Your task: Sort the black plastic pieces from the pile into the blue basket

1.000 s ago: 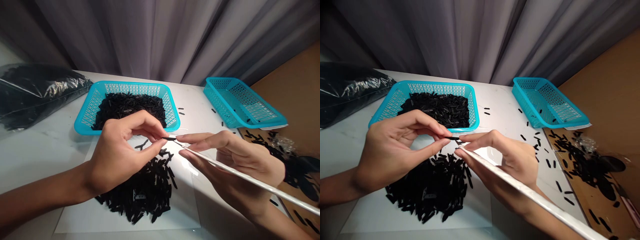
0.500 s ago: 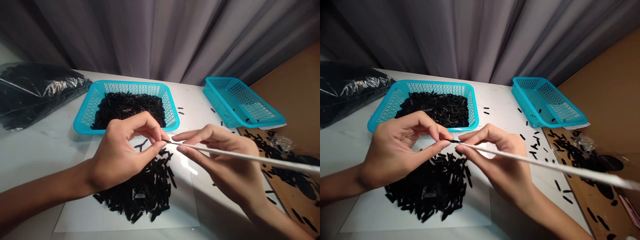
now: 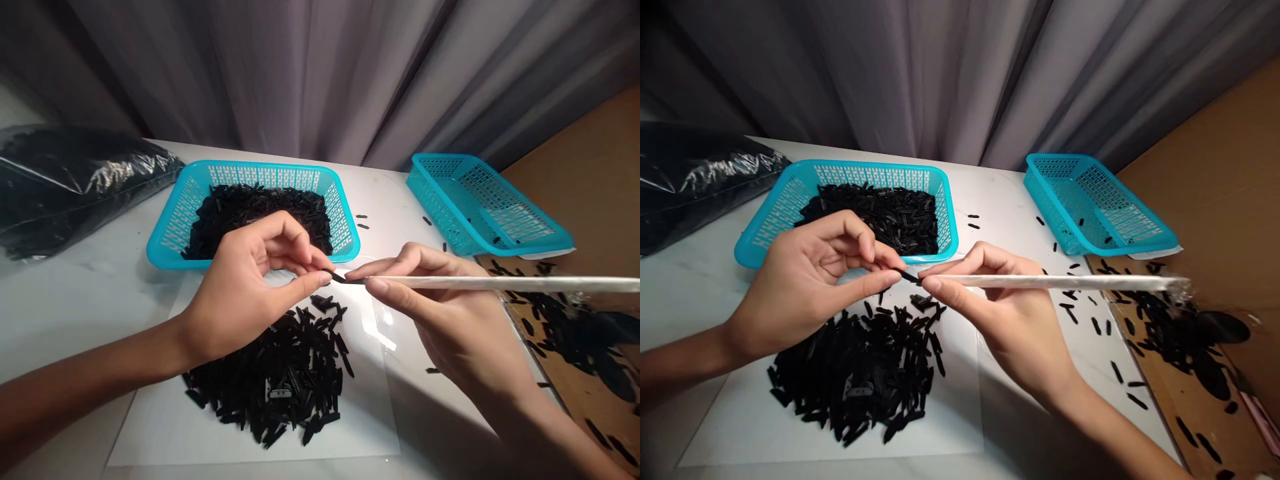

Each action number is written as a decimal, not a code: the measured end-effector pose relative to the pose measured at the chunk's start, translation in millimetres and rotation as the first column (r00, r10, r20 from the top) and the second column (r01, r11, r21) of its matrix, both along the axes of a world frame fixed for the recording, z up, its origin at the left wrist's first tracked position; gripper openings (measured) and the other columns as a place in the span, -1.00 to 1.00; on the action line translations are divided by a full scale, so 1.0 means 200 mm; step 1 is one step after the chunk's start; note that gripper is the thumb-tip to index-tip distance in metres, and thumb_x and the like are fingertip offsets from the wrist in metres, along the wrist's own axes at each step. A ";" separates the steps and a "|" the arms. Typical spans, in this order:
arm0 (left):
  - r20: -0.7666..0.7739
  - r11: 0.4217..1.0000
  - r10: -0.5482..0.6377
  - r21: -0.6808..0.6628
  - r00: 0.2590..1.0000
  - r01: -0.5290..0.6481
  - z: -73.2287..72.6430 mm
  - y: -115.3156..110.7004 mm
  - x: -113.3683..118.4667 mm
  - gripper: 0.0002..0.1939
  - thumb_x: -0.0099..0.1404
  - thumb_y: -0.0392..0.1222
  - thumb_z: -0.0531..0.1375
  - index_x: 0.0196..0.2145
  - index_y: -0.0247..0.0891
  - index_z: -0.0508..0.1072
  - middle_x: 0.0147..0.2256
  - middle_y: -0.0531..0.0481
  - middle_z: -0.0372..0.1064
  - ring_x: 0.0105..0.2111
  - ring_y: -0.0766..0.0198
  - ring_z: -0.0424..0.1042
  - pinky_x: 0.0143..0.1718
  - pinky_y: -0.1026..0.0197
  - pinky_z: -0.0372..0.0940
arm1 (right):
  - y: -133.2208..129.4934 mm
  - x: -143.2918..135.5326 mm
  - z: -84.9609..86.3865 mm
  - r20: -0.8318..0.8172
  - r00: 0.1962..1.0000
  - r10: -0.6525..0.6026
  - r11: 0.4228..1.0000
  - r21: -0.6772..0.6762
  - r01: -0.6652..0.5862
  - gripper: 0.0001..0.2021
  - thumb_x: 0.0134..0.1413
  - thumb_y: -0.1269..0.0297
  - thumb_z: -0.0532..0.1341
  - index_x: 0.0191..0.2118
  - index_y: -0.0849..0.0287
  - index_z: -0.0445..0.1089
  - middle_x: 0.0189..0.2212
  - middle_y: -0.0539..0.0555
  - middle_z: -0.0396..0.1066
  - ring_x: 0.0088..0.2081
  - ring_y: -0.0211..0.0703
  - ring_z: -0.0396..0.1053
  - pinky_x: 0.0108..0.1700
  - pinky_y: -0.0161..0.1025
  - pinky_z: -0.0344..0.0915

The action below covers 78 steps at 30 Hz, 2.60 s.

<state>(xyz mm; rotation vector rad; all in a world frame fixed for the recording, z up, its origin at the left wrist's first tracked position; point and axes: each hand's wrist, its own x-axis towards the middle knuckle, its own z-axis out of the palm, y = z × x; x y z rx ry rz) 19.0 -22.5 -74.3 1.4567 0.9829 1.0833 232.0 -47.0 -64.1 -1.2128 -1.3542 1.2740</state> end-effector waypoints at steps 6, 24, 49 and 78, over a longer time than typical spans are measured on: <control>-0.002 1.000 0.003 0.017 1.000 -0.003 0.01 -0.02 0.00 -0.73 0.20 -0.38 0.37 -0.40 -0.19 0.33 -0.36 0.13 0.57 -0.30 0.34 0.59 -0.24 0.37 0.51 | -0.03 -0.02 0.03 0.080 0.995 -0.057 0.995 0.087 0.050 -0.84 0.01 0.27 0.53 -0.45 0.05 0.57 -0.33 0.06 0.68 -0.19 0.01 0.64 -0.21 -0.18 0.54; 0.008 1.000 -0.014 -0.009 1.000 0.014 0.02 -0.03 0.00 -0.72 0.22 -0.35 0.37 -0.42 -0.19 0.30 -0.36 0.11 0.58 -0.28 0.29 0.61 -0.23 0.30 0.52 | -0.07 -0.03 0.00 0.214 0.971 -0.107 0.937 0.348 0.026 -0.81 -0.03 0.38 0.55 -0.35 0.02 0.56 -0.27 0.02 0.68 -0.23 -0.02 0.63 -0.12 -0.12 0.53; 0.015 0.997 -0.018 -0.077 1.000 0.019 0.00 -0.02 0.00 -0.68 0.23 -0.32 0.38 -0.42 -0.19 0.25 -0.33 0.07 0.61 -0.28 0.28 0.62 -0.22 0.29 0.53 | -0.03 -0.04 0.03 0.110 0.990 -0.094 0.993 0.085 0.085 -0.83 0.02 0.23 0.53 -0.45 0.06 0.56 -0.30 0.07 0.68 -0.19 0.00 0.63 -0.17 -0.17 0.52; 0.022 0.999 0.005 -0.052 1.000 -0.004 0.03 -0.04 0.01 -0.66 0.23 -0.34 0.36 -0.43 -0.17 0.22 -0.34 0.08 0.60 -0.29 0.22 0.64 -0.23 0.22 0.53 | 0.02 -0.03 -0.03 -0.089 0.996 -0.013 0.976 -0.219 -0.006 -0.76 0.02 0.13 0.49 -0.49 0.10 0.51 -0.28 0.10 0.65 -0.15 0.00 0.52 -0.07 -0.07 0.40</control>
